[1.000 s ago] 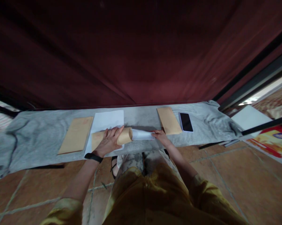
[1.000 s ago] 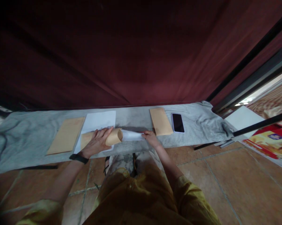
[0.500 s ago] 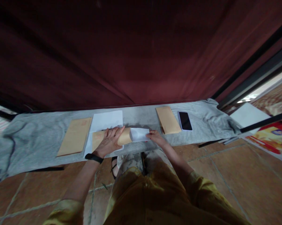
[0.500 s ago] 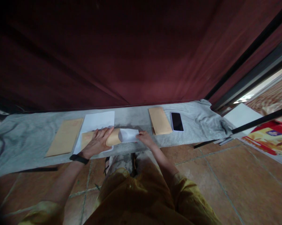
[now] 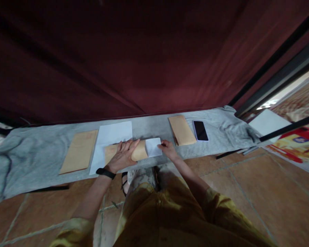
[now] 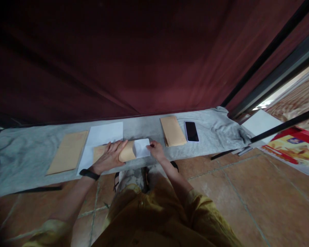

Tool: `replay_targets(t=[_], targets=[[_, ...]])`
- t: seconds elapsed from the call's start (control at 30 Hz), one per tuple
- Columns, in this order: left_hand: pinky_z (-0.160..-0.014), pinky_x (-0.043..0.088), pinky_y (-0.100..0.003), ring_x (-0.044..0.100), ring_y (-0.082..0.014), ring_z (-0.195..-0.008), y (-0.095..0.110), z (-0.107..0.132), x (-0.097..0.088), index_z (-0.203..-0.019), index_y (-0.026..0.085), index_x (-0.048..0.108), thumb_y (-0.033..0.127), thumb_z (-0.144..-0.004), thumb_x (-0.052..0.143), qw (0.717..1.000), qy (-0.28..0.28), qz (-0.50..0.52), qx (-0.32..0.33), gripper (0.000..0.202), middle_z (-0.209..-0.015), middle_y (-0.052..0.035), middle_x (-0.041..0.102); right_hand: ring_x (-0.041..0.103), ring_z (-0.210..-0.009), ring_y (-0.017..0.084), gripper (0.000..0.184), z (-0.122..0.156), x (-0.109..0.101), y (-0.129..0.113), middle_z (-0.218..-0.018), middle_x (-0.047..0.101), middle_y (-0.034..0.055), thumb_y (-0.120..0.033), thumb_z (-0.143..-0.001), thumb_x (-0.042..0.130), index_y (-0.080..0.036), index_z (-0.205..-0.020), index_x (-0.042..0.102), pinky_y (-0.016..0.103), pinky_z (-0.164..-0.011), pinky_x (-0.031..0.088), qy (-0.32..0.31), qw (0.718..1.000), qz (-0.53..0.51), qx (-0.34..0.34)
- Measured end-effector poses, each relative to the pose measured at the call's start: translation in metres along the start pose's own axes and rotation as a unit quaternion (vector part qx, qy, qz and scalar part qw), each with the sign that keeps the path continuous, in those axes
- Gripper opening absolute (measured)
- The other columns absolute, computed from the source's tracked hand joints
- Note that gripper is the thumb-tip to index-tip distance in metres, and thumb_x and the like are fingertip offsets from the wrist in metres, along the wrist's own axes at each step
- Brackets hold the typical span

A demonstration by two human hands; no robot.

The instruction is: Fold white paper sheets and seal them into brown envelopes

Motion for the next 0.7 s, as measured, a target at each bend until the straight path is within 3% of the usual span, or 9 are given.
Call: replay_targets(t=[0.17, 0.43, 0.57, 0.7], targets=[[-0.123, 0.015, -0.063, 0.035, -0.0375, -0.148, 0.01, -0.007, -0.001, -0.164, 0.024, 0.009, 0.042, -0.072, 0.075, 1.0, 0.0, 0.013, 0.006, 0.114, -0.155, -0.0194, 0.041, 0.054, -0.06, 0.013, 0.018, 0.007, 0.018, -0.001, -0.063, 0.06, -0.0037, -0.036, -0.075, 0.067, -0.022, -0.066, 0.059, 0.024, -0.059, 0.042, 0.01, 0.998, -0.048, 0.029], [-0.122, 0.017, -0.064, 0.035, -0.0399, -0.148, 0.022, -0.011, -0.001, -0.163, 0.021, 0.015, 0.038, -0.069, 0.077, 1.0, -0.004, 0.012, 0.018, 0.114, -0.156, -0.0223, 0.041, 0.057, -0.059, 0.014, 0.014, 0.018, 0.043, -0.008, -0.062, 0.063, -0.0035, -0.03, -0.077, 0.066, -0.021, -0.067, 0.066, 0.023, -0.057, 0.042, 0.015, 0.999, -0.031, 0.038], [-0.122, 0.018, -0.063, 0.035, -0.0392, -0.148, 0.023, -0.011, 0.001, -0.163, 0.023, 0.014, 0.037, -0.069, 0.076, 1.0, -0.006, 0.022, 0.016, 0.114, -0.155, -0.0204, 0.042, 0.06, -0.068, 0.016, 0.01, 0.021, 0.046, -0.01, -0.069, 0.065, -0.0018, -0.023, -0.078, 0.067, -0.022, -0.068, 0.07, 0.025, -0.065, 0.047, 0.021, 0.999, -0.001, 0.035], [-0.122, 0.018, -0.064, 0.036, -0.0389, -0.147, 0.024, -0.012, 0.002, -0.163, 0.023, 0.012, 0.037, -0.07, 0.076, 1.0, -0.007, 0.025, 0.018, 0.113, -0.153, -0.0193, 0.044, 0.063, -0.087, 0.019, 0.015, 0.025, 0.045, -0.021, -0.083, 0.066, 0.0039, -0.018, -0.085, 0.064, -0.021, -0.08, 0.078, 0.029, -0.081, 0.05, 0.035, 0.995, 0.092, -0.015]])
Point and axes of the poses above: each hand's wrist, its own z-axis away from the middle knuckle, its own x-axis out of the palm, y = z × x, the point moved 9 cm from there along -z, towards the middle knuckle
